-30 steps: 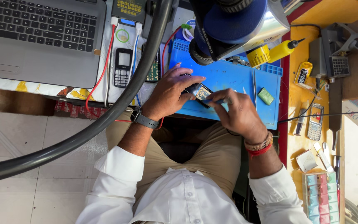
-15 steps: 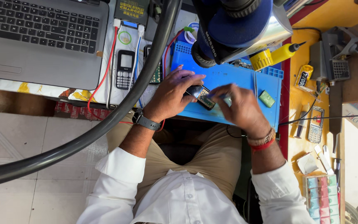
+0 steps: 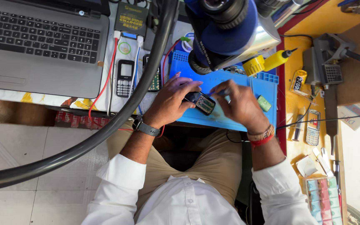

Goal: The person sits at a repair bench and works on a disassembled mobile phone. They handle the phone's exposed board and small components, pick up a small circuit board, apply flux or solder with a hand-held tool, and reposition the board and phone on the blue mat while working.

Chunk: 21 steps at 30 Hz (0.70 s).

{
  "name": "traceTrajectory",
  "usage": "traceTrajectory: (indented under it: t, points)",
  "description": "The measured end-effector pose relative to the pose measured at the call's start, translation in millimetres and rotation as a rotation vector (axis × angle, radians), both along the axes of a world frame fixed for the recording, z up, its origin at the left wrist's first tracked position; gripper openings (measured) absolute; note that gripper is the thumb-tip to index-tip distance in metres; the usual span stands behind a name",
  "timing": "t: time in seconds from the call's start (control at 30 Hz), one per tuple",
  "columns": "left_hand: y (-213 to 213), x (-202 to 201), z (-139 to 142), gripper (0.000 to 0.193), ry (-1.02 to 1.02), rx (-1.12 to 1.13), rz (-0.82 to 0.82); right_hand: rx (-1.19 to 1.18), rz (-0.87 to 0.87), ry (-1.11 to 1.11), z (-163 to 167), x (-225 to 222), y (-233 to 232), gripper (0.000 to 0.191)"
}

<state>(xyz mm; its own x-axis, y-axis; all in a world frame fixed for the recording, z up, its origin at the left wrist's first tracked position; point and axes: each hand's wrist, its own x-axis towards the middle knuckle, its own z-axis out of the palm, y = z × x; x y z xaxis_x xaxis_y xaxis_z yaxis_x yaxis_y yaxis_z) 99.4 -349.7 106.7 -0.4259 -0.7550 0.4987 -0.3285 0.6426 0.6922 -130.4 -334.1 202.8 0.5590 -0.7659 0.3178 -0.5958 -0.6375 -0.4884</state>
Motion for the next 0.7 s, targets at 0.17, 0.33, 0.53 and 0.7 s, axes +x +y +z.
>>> traceTrajectory:
  t: [0.17, 0.33, 0.53, 0.7]
  points:
    - [2.1, -5.2, 5.3, 0.066, -0.001, -0.005, -0.009, -0.14, -0.223, -0.261, -3.0, -35.7, 29.7, 0.021]
    - [-1.1, -26.9, 11.6, 0.065, -0.042, -0.004, -0.011, -0.241, -0.571, -0.606, -16.9, -98.6, 71.8, 0.01]
    - [4.5, -56.1, 25.4, 0.057, -0.099, 0.024, 0.012, -0.261, -0.735, -0.493, -23.7, -154.4, 108.3, 0.01]
    - [12.7, -81.5, 46.1, 0.062, -0.159, -0.119, 0.037, -0.152, -0.862, -0.529, -35.3, -180.3, 122.5, 0.013]
